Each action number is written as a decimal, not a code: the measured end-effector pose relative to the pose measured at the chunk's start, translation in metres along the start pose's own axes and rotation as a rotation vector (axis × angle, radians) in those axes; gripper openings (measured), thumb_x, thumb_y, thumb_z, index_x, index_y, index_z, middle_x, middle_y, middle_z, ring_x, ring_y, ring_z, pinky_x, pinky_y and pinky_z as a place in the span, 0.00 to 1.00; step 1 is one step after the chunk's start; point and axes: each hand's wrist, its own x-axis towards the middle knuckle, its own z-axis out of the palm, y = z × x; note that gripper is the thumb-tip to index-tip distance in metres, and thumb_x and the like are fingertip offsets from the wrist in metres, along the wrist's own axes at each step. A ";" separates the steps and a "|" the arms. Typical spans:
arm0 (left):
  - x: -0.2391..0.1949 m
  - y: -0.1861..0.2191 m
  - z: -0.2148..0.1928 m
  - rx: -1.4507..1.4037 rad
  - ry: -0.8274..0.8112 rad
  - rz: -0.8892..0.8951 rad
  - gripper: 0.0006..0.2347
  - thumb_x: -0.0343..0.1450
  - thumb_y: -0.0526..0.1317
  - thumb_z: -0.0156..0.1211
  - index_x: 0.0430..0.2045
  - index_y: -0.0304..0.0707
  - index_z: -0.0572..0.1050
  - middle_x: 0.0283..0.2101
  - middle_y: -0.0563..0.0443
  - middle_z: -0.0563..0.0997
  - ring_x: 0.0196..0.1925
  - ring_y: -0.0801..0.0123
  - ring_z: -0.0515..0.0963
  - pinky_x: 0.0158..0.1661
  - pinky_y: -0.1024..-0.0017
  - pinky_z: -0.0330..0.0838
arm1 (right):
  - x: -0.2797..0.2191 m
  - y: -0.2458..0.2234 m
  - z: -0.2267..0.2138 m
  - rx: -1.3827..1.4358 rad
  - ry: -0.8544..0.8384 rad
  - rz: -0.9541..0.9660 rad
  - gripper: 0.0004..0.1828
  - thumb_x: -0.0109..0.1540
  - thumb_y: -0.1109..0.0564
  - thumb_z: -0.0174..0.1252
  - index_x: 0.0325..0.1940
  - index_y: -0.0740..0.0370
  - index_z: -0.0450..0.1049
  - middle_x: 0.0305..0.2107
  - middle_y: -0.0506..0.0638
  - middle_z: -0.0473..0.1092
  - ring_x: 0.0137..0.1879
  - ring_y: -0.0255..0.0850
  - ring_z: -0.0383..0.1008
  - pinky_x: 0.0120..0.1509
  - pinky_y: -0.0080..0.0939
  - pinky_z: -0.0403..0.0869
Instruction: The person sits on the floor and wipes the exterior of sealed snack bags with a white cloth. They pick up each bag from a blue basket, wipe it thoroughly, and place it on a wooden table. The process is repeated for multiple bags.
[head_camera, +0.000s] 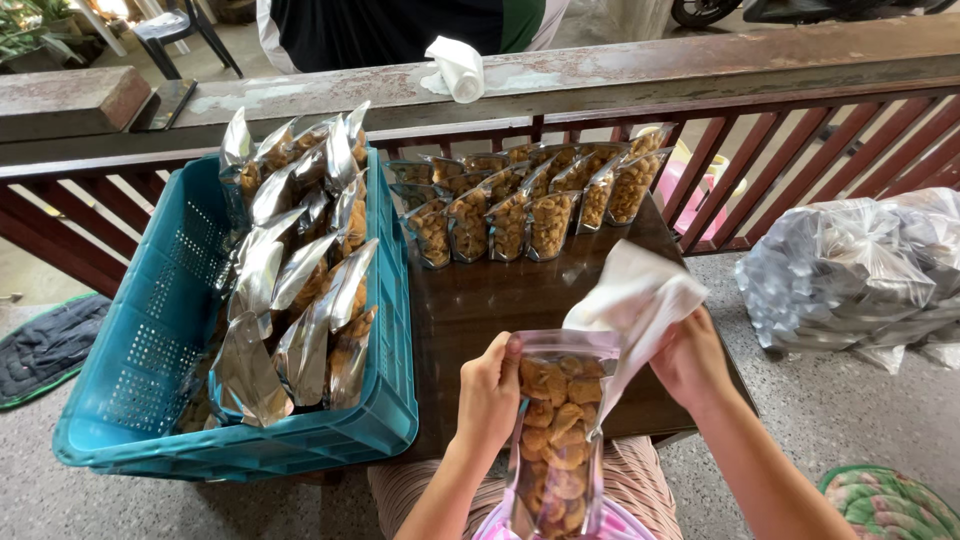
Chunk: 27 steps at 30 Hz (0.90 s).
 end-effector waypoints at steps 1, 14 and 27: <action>0.000 0.003 0.000 0.003 0.035 0.124 0.06 0.77 0.37 0.53 0.35 0.34 0.74 0.26 0.34 0.79 0.29 0.46 0.78 0.30 0.58 0.73 | -0.004 -0.007 0.014 -0.124 -0.042 -0.033 0.21 0.67 0.52 0.56 0.59 0.68 0.67 0.40 0.57 0.73 0.40 0.44 0.78 0.42 0.42 0.81; 0.024 0.024 -0.004 0.080 0.005 0.479 0.13 0.66 0.27 0.54 0.43 0.32 0.76 0.31 0.34 0.81 0.35 0.42 0.82 0.34 0.57 0.75 | -0.018 -0.039 0.129 -1.642 -0.911 -0.933 0.09 0.54 0.60 0.64 0.33 0.67 0.73 0.38 0.55 0.76 0.44 0.50 0.78 0.56 0.47 0.73; 0.041 0.000 0.022 0.016 0.253 0.471 0.06 0.77 0.37 0.51 0.35 0.32 0.74 0.28 0.38 0.81 0.30 0.47 0.83 0.29 0.62 0.74 | 0.002 0.068 0.015 -1.385 -0.040 -0.671 0.08 0.64 0.60 0.56 0.38 0.71 0.71 0.25 0.59 0.71 0.34 0.53 0.71 0.39 0.49 0.71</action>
